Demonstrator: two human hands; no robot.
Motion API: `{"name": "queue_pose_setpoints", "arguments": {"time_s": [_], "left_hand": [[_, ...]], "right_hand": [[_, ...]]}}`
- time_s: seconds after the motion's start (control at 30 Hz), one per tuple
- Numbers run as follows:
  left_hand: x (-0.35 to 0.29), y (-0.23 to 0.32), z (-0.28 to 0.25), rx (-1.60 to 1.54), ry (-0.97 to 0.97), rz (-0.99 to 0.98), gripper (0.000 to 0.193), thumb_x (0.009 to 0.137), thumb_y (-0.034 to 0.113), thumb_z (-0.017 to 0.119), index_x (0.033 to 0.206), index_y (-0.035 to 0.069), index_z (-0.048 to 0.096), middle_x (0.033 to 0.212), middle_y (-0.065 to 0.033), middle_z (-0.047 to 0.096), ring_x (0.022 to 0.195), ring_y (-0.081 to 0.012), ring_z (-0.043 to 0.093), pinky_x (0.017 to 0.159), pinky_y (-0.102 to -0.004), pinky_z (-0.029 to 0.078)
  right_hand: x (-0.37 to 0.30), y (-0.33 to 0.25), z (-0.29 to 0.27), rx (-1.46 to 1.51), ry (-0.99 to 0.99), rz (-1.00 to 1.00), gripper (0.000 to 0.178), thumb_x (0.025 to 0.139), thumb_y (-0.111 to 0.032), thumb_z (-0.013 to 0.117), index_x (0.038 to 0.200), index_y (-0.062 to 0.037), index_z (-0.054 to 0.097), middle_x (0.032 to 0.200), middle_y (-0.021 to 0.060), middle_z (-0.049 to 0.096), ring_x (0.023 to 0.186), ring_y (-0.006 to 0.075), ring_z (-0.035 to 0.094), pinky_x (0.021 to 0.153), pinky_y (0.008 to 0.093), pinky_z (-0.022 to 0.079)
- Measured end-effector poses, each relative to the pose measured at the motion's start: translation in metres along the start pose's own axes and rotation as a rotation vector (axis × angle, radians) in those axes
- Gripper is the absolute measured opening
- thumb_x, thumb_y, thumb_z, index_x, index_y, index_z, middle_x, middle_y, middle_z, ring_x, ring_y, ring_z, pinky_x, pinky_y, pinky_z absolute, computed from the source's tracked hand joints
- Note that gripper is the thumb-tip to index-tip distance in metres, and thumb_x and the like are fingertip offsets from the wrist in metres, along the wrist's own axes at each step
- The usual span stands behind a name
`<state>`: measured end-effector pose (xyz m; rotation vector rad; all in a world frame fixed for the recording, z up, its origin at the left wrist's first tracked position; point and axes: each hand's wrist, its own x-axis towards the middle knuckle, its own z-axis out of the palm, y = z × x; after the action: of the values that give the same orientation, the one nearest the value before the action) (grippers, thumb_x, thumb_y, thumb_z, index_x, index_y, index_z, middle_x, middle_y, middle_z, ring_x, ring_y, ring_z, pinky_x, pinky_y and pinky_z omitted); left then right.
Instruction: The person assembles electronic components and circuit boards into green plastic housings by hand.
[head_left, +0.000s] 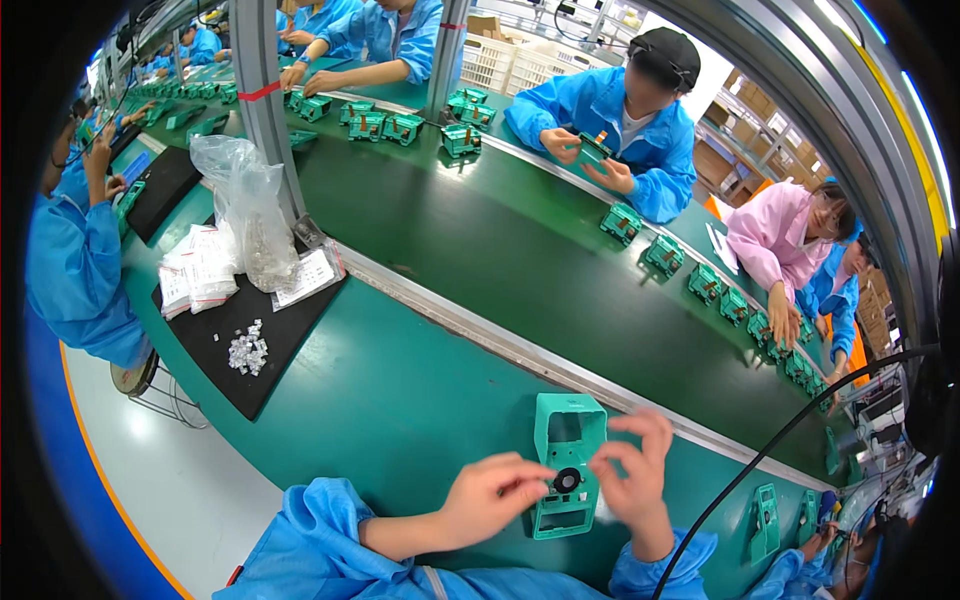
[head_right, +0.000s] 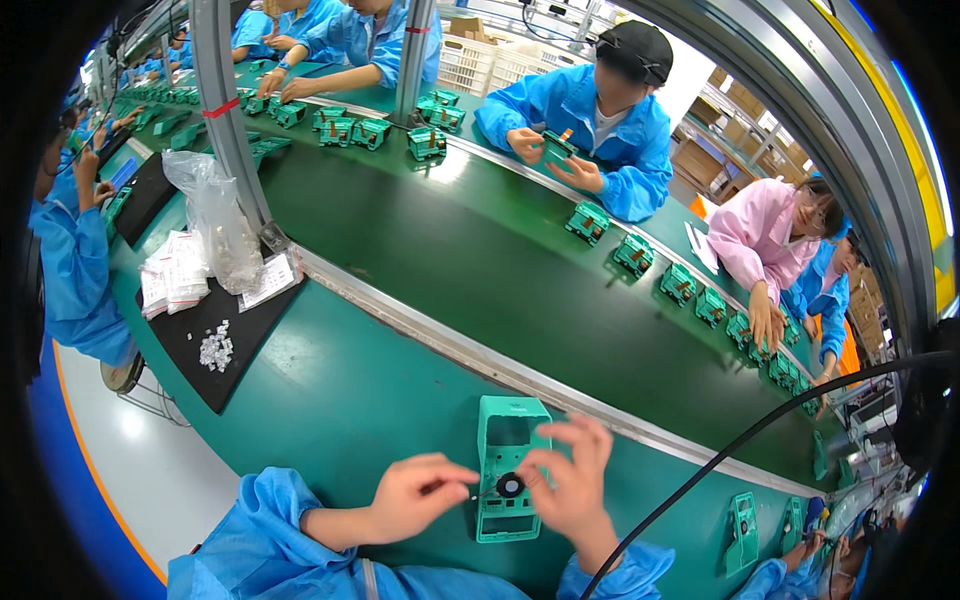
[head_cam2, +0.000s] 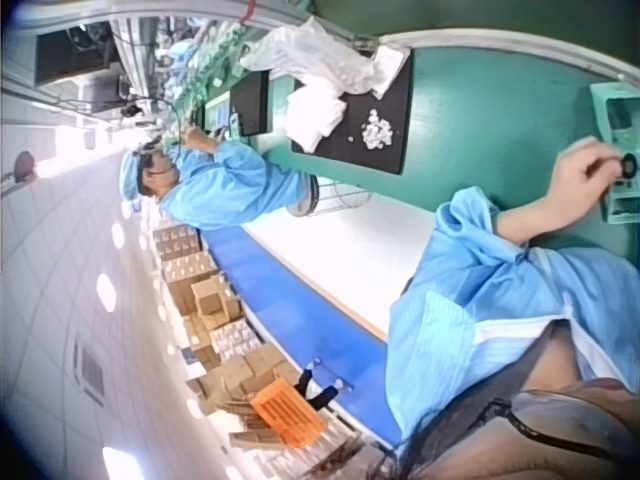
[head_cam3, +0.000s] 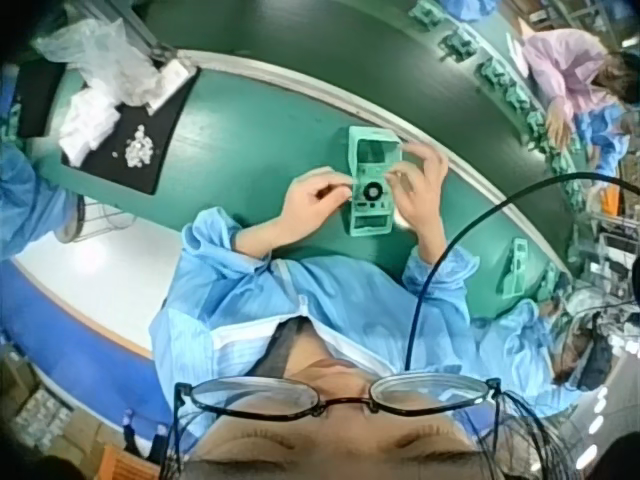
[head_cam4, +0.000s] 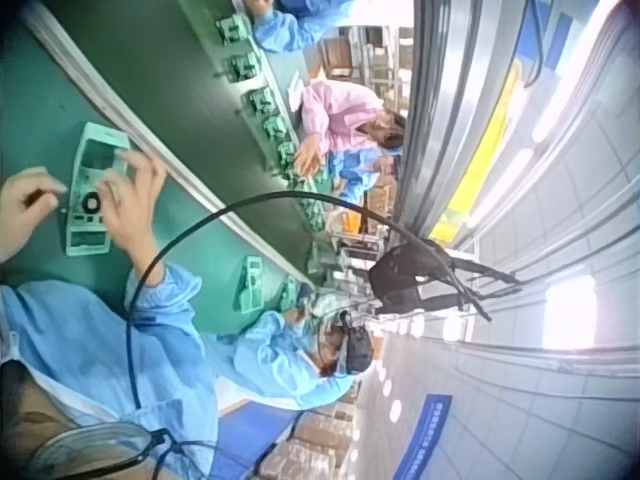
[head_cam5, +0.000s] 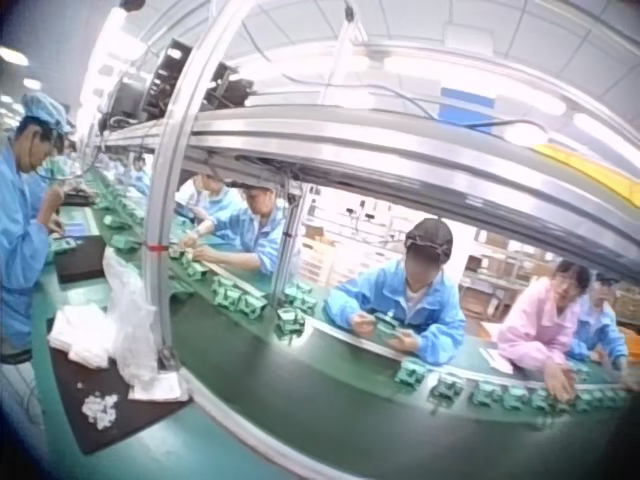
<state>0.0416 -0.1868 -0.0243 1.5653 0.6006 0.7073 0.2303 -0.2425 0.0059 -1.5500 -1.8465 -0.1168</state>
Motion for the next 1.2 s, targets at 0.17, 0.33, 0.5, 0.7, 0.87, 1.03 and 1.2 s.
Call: {"name": "queue_pose_setpoints", "arguments": {"time_s": [0.17, 0.33, 0.5, 0.7, 0.87, 1.03, 1.2], "left_hand": [[-0.027, -0.03, 0.038, 0.642, -0.271, 0.779, 0.025, 0.074, 0.016, 0.055, 0.096, 0.005, 0.059, 0.06, 0.0008, 0.048, 0.05, -0.0116, 0.049, 0.043, -0.0226, 0.039], [-0.034, -0.051, 0.046, 0.906, -0.335, 0.757, 0.028, 0.063, 0.01, 0.051, 0.09, 0.001, 0.057, 0.056, 0.0001, 0.047, 0.046, -0.01, 0.049, 0.036, -0.0229, 0.037], [-0.031, -0.053, 0.046, 0.895, -0.342, 0.615, 0.031, 0.064, 0.011, 0.051, 0.094, 0.002, 0.057, 0.06, 0.0011, 0.049, 0.047, -0.0097, 0.049, 0.037, -0.0212, 0.035], [-0.029, -0.048, 0.041, 0.87, -0.337, 0.612, 0.022, 0.064, 0.01, 0.051, 0.083, 0.001, 0.054, 0.058, -0.0014, 0.051, 0.047, -0.0118, 0.051, 0.038, -0.0226, 0.039], [-0.027, -0.045, 0.041, 0.852, -0.317, 0.626, 0.018, 0.064, 0.01, 0.052, 0.078, 0.0, 0.054, 0.056, -0.0025, 0.051, 0.047, -0.0126, 0.053, 0.038, -0.0234, 0.041], [-0.028, -0.044, 0.041, 0.873, -0.332, 0.617, 0.022, 0.064, 0.01, 0.053, 0.082, -0.002, 0.055, 0.057, -0.0028, 0.051, 0.047, -0.0129, 0.053, 0.039, -0.0233, 0.042], [-0.029, -0.047, 0.043, 0.885, -0.343, 0.604, 0.026, 0.064, 0.01, 0.051, 0.087, -0.002, 0.056, 0.058, -0.0026, 0.052, 0.048, -0.013, 0.053, 0.04, -0.0234, 0.042]], "right_hand": [[0.009, 0.027, -0.001, -0.227, -0.452, 0.133, 0.007, 0.064, -0.015, 0.065, 0.066, -0.0133, 0.058, 0.122, 0.0047, 0.039, 0.121, 0.0362, 0.019, 0.09, 0.06, 0.02], [0.013, 0.033, 0.009, -0.236, -0.706, 0.145, 0.007, 0.066, -0.018, 0.063, 0.064, -0.014, 0.058, 0.129, 0.0019, 0.032, 0.125, 0.0379, 0.012, 0.086, 0.0711, 0.013], [0.018, 0.031, 0.011, -0.194, -0.726, 0.198, 0.006, 0.065, -0.018, 0.064, 0.063, -0.0143, 0.059, 0.128, 0.0026, 0.032, 0.124, 0.0379, 0.015, 0.086, 0.0709, 0.014], [0.018, 0.025, 0.018, -0.275, -0.702, 0.175, 0.007, 0.064, -0.017, 0.063, 0.061, -0.0126, 0.059, 0.125, 0.0056, 0.034, 0.122, 0.0373, 0.019, 0.086, 0.0703, 0.016], [0.02, 0.026, 0.02, -0.293, -0.709, 0.148, 0.007, 0.064, -0.015, 0.062, 0.06, -0.011, 0.058, 0.124, 0.0072, 0.035, 0.121, 0.0366, 0.022, 0.085, 0.0699, 0.017], [0.021, 0.025, 0.022, -0.295, -0.695, 0.188, 0.007, 0.062, -0.012, 0.062, 0.059, -0.0099, 0.056, 0.122, 0.0069, 0.036, 0.115, 0.034, 0.03, 0.086, 0.0671, 0.02], [0.018, 0.025, 0.024, -0.283, -0.666, 0.242, 0.007, 0.062, -0.013, 0.063, 0.06, -0.0101, 0.056, 0.122, 0.0066, 0.037, 0.112, 0.0312, 0.034, 0.088, 0.0653, 0.022]]}}
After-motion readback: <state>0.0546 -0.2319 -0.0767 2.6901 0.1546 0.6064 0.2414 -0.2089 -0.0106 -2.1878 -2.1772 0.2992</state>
